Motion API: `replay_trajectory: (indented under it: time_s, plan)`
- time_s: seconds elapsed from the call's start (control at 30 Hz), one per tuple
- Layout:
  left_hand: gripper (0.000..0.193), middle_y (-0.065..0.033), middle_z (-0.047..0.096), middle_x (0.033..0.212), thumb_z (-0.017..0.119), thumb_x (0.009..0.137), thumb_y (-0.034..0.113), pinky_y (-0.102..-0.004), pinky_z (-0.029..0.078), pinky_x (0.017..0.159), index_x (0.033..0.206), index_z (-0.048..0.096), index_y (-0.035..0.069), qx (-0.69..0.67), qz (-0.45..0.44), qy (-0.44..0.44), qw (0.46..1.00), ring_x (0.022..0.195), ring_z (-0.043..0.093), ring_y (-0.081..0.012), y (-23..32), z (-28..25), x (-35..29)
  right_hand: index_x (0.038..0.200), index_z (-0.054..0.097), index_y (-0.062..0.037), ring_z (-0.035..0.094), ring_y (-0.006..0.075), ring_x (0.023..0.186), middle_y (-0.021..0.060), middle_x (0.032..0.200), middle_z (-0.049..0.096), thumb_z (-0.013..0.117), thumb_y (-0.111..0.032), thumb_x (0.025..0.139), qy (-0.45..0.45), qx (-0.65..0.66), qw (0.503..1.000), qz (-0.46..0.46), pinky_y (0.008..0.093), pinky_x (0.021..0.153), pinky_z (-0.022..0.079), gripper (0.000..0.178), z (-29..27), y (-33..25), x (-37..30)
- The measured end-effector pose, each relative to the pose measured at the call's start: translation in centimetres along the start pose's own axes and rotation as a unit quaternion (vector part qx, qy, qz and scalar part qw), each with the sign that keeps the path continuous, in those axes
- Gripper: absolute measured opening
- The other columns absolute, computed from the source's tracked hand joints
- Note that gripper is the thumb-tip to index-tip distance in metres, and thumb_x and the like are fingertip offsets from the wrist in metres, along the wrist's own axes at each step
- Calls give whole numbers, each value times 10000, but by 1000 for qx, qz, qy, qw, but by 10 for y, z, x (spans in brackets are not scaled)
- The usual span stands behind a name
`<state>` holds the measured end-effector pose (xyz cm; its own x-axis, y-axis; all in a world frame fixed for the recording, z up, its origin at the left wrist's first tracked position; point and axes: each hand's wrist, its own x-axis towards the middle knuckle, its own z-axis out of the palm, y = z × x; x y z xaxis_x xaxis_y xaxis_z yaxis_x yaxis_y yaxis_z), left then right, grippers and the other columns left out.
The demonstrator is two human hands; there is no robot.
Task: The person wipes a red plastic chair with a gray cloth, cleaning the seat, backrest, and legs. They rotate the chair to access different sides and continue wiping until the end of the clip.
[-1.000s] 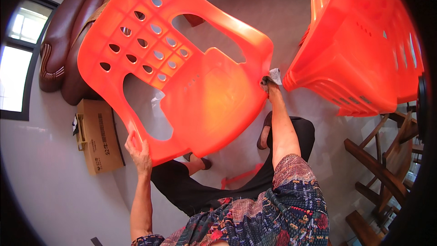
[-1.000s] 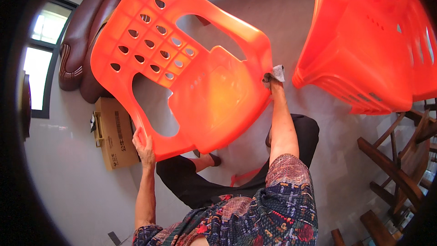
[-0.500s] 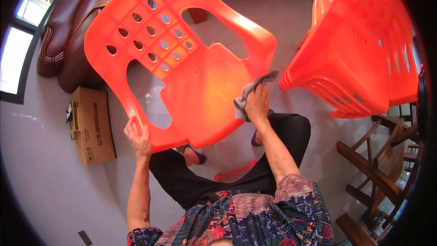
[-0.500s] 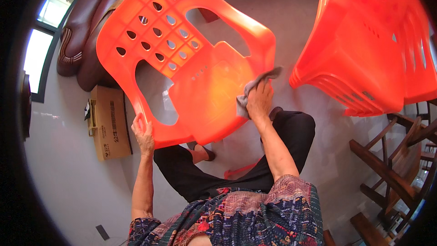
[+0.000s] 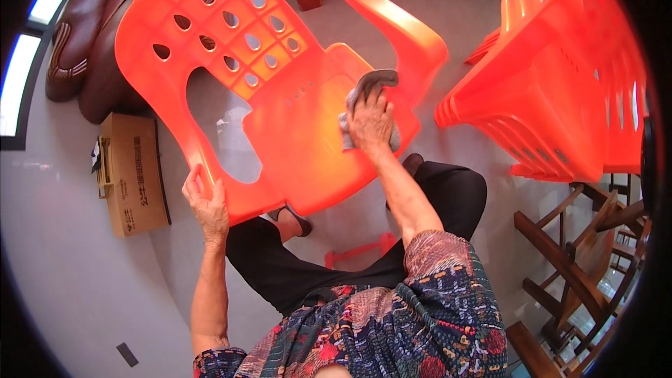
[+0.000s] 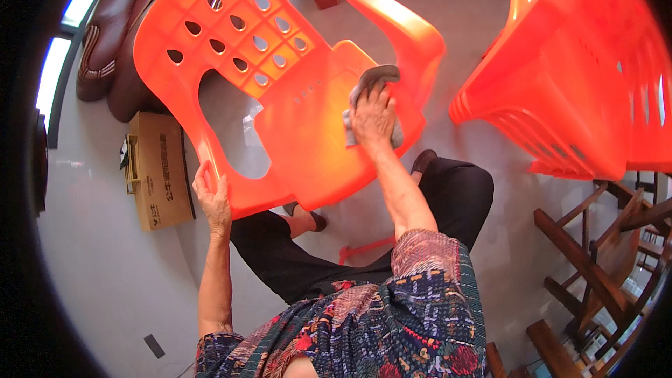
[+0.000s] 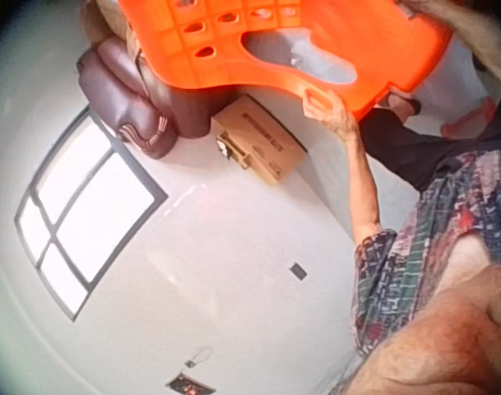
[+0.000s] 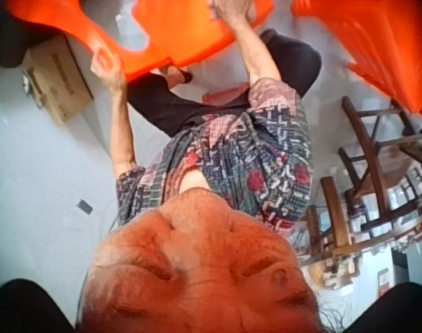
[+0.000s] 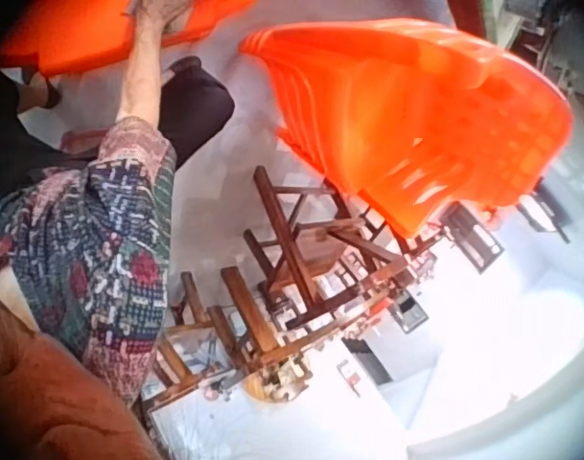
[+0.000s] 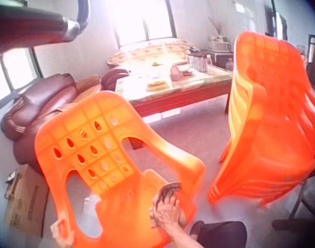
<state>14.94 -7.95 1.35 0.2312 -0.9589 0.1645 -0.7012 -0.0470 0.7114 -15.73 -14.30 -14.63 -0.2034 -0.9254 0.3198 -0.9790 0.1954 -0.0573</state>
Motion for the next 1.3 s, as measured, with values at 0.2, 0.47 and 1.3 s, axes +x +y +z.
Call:
replay_trajectory:
  time_s: [0.2,0.47,1.3]
  plan:
    - [457,-136,409,1283,623,859,90,-381,335,1069,1289,484,22,23,3,9,1000,1239,414,-269,-11,-6,0,1296,475,4,407,347,1229,205,1392,406,593,-373,853,72,64,978,186,472,951,347,593,-4,-6,-67]
    - [479,-153,406,1273,649,841,126,-388,347,1056,1285,490,40,24,10,17,999,1226,424,-292,-8,-5,2,1192,501,70,545,420,1048,278,1159,556,467,-318,927,5,371,758,536,507,890,415,471,7,52,-46]
    - [518,-174,402,1241,687,786,157,-393,389,1019,1250,495,30,2,12,51,999,1182,458,-318,-16,3,0,1103,550,-59,622,263,869,110,1029,602,509,-138,858,-399,652,426,485,431,709,515,260,-63,-154,-176]
